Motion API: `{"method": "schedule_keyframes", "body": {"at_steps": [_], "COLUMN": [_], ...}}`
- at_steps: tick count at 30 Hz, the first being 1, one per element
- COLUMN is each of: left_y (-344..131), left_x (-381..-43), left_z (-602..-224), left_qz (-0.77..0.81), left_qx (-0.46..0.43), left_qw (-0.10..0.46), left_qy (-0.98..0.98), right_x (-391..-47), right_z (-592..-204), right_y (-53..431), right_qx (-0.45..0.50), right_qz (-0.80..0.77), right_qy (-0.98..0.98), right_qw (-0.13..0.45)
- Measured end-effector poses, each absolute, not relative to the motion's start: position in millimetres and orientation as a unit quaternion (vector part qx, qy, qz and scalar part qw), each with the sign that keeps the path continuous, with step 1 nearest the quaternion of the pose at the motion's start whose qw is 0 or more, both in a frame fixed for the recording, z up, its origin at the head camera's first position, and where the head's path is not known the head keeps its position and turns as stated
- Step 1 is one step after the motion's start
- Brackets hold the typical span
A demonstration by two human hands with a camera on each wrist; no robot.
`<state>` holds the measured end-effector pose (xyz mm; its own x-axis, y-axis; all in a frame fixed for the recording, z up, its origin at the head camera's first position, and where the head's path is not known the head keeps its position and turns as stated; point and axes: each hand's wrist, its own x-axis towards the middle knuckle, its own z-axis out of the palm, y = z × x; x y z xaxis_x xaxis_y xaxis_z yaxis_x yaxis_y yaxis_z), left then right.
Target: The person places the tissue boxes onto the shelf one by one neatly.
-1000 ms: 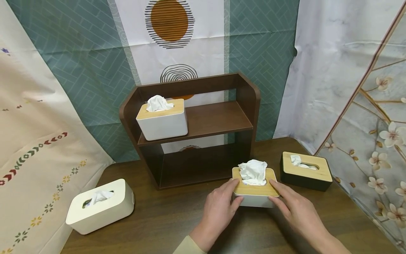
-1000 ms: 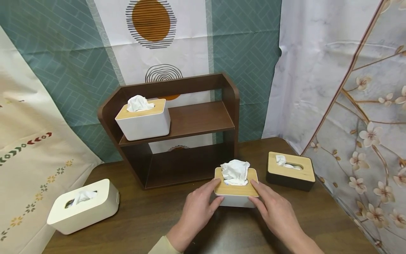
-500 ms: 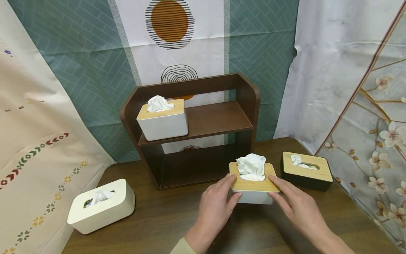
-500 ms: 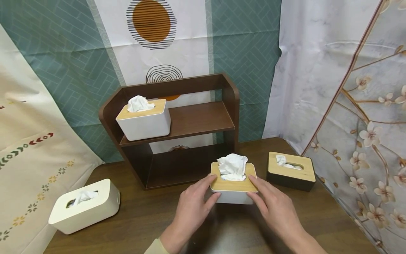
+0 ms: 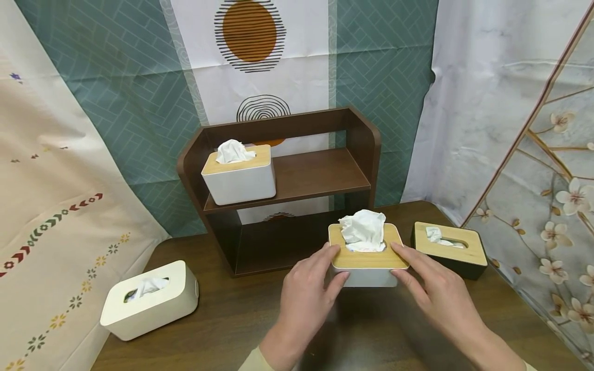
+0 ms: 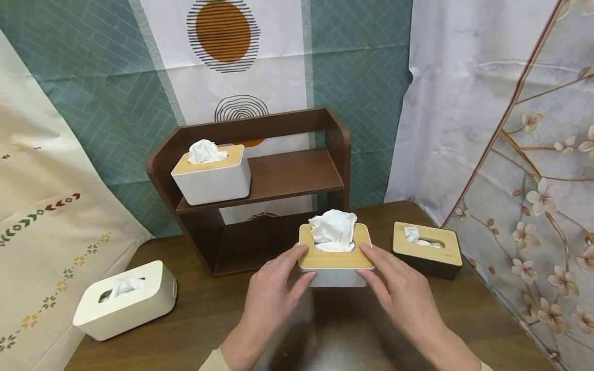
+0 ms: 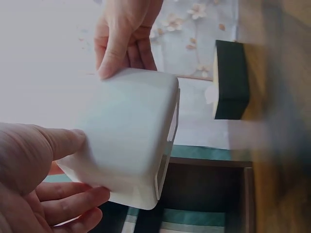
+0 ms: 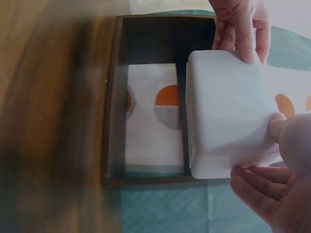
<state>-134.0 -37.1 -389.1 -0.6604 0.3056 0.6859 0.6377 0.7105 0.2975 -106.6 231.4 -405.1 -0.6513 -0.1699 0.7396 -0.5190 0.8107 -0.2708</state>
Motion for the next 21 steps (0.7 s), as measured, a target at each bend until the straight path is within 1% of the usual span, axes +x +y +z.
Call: {"method": "schedule_keyframes", "body": {"at_steps": [11,21], "left_y": [-46.0,-54.5], "left_x": [-131.6,-136.4], "left_z": [-359.1,-329.6], "left_qz": [-0.267,-0.265], "left_qx": [-0.273,-0.28], "left_qw": [0.349,0.403], "left_qy": [-0.856,-0.83], "right_x": [-112.0,-125.1], "right_z": [-372.8,-342.0], "right_y": [224.6,214.7], "right_qx": [0.209,0.231], "right_qz": [0.246,0.262], "right_qy": [-0.866,-0.844], "right_qw": [0.382,0.408]}}
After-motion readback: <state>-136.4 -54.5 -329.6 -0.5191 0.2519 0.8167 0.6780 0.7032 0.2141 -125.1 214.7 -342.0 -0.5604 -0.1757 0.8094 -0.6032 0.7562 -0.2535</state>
